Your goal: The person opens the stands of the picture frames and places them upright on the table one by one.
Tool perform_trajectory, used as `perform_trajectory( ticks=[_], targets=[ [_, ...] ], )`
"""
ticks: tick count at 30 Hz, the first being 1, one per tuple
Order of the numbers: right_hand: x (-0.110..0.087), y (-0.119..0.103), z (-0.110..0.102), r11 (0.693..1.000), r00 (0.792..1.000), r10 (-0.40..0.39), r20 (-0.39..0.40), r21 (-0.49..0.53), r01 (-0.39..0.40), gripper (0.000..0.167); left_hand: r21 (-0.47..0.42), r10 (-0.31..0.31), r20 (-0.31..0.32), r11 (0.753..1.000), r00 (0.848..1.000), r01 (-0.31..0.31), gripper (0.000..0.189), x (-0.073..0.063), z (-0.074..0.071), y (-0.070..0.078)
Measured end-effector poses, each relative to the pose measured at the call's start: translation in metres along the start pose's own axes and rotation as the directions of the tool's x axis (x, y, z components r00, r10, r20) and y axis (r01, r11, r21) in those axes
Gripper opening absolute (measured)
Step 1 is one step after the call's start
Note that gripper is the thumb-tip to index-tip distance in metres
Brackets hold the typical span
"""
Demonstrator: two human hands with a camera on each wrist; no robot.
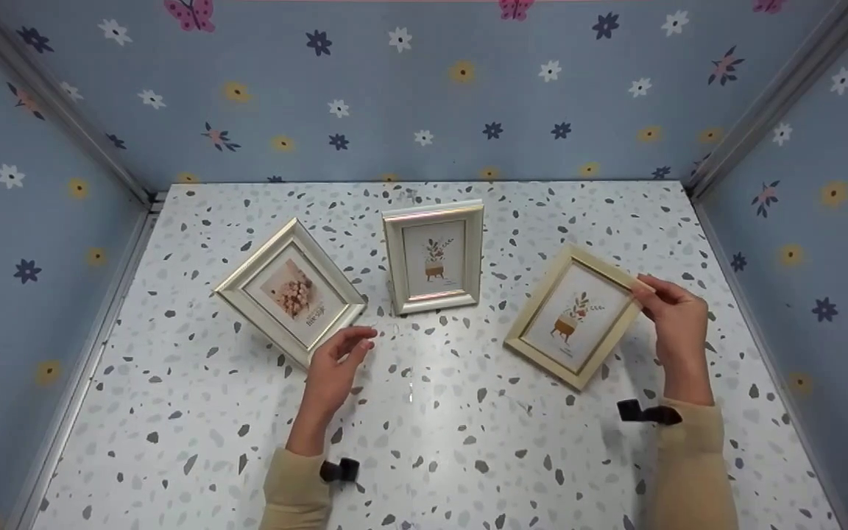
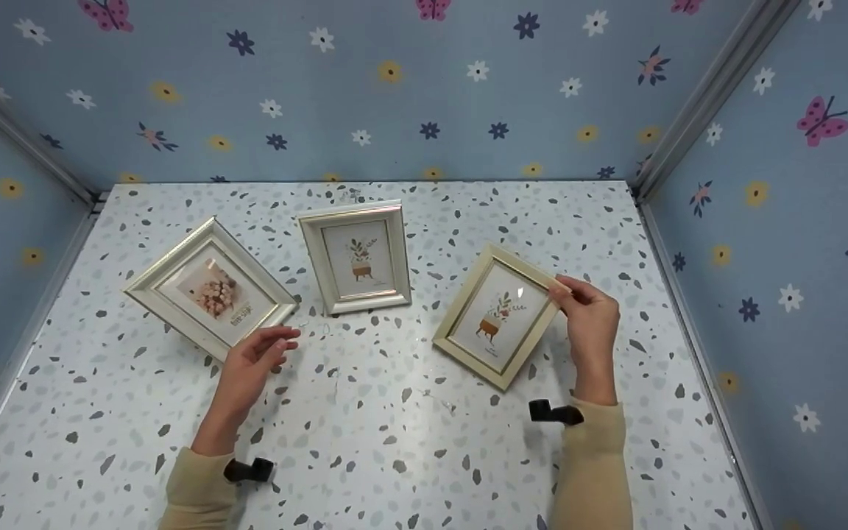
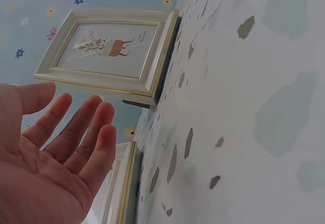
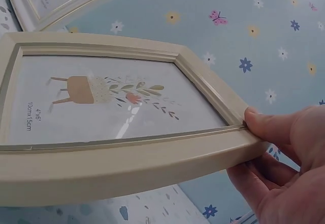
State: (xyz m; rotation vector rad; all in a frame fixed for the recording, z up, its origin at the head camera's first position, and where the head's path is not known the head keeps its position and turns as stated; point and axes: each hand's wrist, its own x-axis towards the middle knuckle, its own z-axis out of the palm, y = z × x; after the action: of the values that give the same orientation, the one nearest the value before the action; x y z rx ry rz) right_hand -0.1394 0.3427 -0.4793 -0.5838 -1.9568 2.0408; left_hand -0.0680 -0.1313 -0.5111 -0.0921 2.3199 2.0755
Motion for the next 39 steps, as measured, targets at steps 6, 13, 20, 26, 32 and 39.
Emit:
perform_trajectory(
  ticks=[6, 13, 20, 26, 32, 39],
  targets=[
    [-0.009, -0.006, -0.001, 1.000, 0.999, -0.015, 0.036, 0.015, 0.015, 0.033, 0.012, 0.021, 0.041, 1.000, 0.999, -0.022, 0.022, -0.002, 0.006, 0.002],
    [-0.019, -0.014, 0.001, 0.995, 0.994, -0.069, 0.087, 0.079, 0.062, 0.029, 0.019, 0.047, 0.112, 0.999, 0.993, -0.049, 0.021, -0.002, 0.018, 0.005],
    [-0.029, -0.018, 0.005, 0.988, 0.983, -0.137, 0.123, 0.086, 0.127, 0.024, -0.001, 0.018, 0.162, 1.000, 0.987, -0.018, 0.021, -0.003, 0.022, 0.001],
    [-0.033, -0.019, 0.004, 0.970, 0.957, -0.221, 0.187, 0.141, 0.196, 0.020, 0.028, 0.019, 0.178, 0.999, 0.984, -0.024, 0.021, -0.003, 0.022, -0.001],
    [-0.034, -0.018, 0.003, 0.922, 0.880, -0.355, 0.315, 0.277, 0.272, 0.017, 0.051, 0.000, 0.179, 0.999, 0.984, -0.010, 0.024, 0.007, 0.026, -0.028],
    [-0.035, -0.017, 0.001, 0.878, 0.774, -0.457, 0.439, 0.360, 0.314, 0.014, 0.043, 0.005, 0.194, 0.999, 0.981, -0.014, 0.032, 0.009, 0.026, -0.040]
  ],
)
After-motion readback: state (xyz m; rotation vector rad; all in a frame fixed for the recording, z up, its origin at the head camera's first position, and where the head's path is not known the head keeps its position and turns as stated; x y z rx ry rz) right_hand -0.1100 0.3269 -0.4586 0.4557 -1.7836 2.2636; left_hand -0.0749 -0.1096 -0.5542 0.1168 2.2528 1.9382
